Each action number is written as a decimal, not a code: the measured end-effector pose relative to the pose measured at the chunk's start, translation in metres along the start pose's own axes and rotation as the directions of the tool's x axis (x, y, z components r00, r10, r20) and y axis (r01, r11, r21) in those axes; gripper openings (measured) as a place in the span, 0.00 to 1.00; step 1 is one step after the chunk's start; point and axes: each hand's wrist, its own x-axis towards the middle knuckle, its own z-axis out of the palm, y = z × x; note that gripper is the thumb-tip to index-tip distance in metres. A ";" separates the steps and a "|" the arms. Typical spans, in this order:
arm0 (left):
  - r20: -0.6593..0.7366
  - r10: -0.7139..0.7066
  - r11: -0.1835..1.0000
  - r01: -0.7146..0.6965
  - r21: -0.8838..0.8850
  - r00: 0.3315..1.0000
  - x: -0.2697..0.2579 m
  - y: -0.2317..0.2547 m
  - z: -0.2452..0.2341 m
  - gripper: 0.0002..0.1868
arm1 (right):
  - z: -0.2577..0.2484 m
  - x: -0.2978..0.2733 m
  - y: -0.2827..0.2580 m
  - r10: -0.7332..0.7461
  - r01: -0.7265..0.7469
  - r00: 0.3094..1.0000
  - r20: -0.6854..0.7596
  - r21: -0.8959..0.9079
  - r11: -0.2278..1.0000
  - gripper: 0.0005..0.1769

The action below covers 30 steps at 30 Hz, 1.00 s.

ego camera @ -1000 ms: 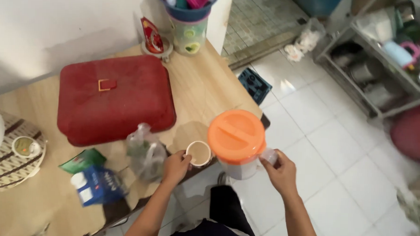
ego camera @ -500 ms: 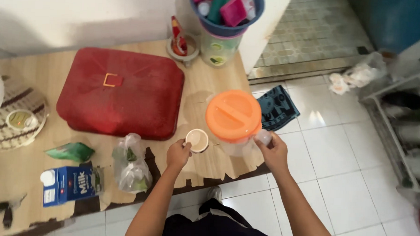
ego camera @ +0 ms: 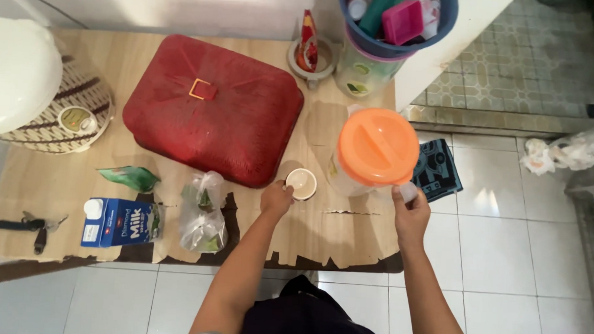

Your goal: Picking up and relocating various household items like clothes, glassware, a pillow, an electric fan, and a bag across multiple rooms.

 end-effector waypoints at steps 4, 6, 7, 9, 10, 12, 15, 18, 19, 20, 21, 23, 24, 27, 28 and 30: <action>-0.043 0.022 0.998 -0.019 0.059 0.999 0.007 -0.012 0.012 0.19 | -0.003 0.002 0.002 0.013 -0.012 1.000 0.005 -0.090 0.996 0.14; -0.048 -0.026 0.995 0.031 0.098 0.999 0.008 -0.015 0.015 0.20 | -0.008 0.004 0.015 -0.061 0.068 0.995 0.076 -0.097 0.993 0.17; -0.047 -0.024 0.995 0.028 0.096 0.999 0.008 -0.016 0.018 0.20 | -0.007 0.000 0.007 -0.063 0.070 0.995 0.075 -0.099 0.993 0.17; -0.089 -0.069 0.993 0.076 0.085 0.994 0.007 -0.019 0.021 0.22 | -0.001 -0.009 -0.010 -0.102 0.109 0.992 0.076 -0.102 0.989 0.27; -0.091 -0.069 0.994 0.076 0.081 0.993 0.011 -0.023 0.024 0.22 | 0.001 -0.013 -0.013 -0.105 0.112 0.991 0.079 -0.103 0.988 0.27; -0.033 -0.077 0.993 0.080 0.086 0.996 0.017 -0.031 0.031 0.25 | 0.005 -0.020 -0.017 -0.241 0.245 0.969 0.044 -0.230 0.942 0.39; -0.022 -0.023 0.995 0.025 0.094 0.999 0.009 -0.023 0.021 0.26 | 0.019 -0.037 -0.048 -0.210 0.189 0.976 -0.051 -0.275 0.943 0.50; -0.015 0.065 0.998 -0.065 -0.013 0.998 -0.039 0.011 -0.023 0.27 | 0.031 -0.056 -0.058 -0.291 0.268 0.949 -0.122 -0.171 0.948 0.51; -0.026 0.055 0.998 -0.056 -0.018 0.998 -0.055 0.016 -0.033 0.27 | 0.032 -0.063 -0.057 -0.292 0.272 0.950 -0.108 -0.165 0.948 0.51; -0.043 0.166 0.986 -0.167 -0.018 0.985 -0.070 0.020 -0.044 0.29 | 0.036 -0.069 -0.057 -0.371 0.353 0.924 -0.086 -0.175 0.919 0.50; -0.060 0.275 0.961 -0.277 -0.014 0.959 -0.086 0.024 -0.056 0.31 | 0.039 -0.075 -0.056 -0.449 0.432 0.891 -0.064 -0.181 0.884 0.50; -0.147 0.453 0.888 -0.459 -0.012 0.879 -0.120 0.022 -0.078 0.32 | 0.047 -0.083 -0.053 -0.494 0.476 0.870 0.004 -0.269 0.837 0.50; -0.218 0.618 0.776 -0.631 0.012 0.756 -0.137 0.020 -0.089 0.33 | 0.052 -0.086 -0.052 -0.532 0.516 0.844 0.061 -0.362 0.776 0.51; -0.276 0.745 0.664 -0.715 0.218 0.608 -0.187 0.023 -0.150 0.31 | 0.087 -0.098 -0.074 -0.536 0.574 0.818 0.211 -0.360 0.735 0.52; -0.297 0.733 0.676 -0.701 0.227 0.612 -0.192 0.011 -0.162 0.31 | 0.102 -0.101 -0.080 -0.542 0.589 0.808 0.230 -0.341 0.733 0.52; -0.397 0.718 0.695 -0.621 0.363 0.571 -0.205 -0.014 -0.187 0.33 | 0.136 -0.111 -0.094 -0.594 0.696 0.718 0.363 -0.381 0.609 0.52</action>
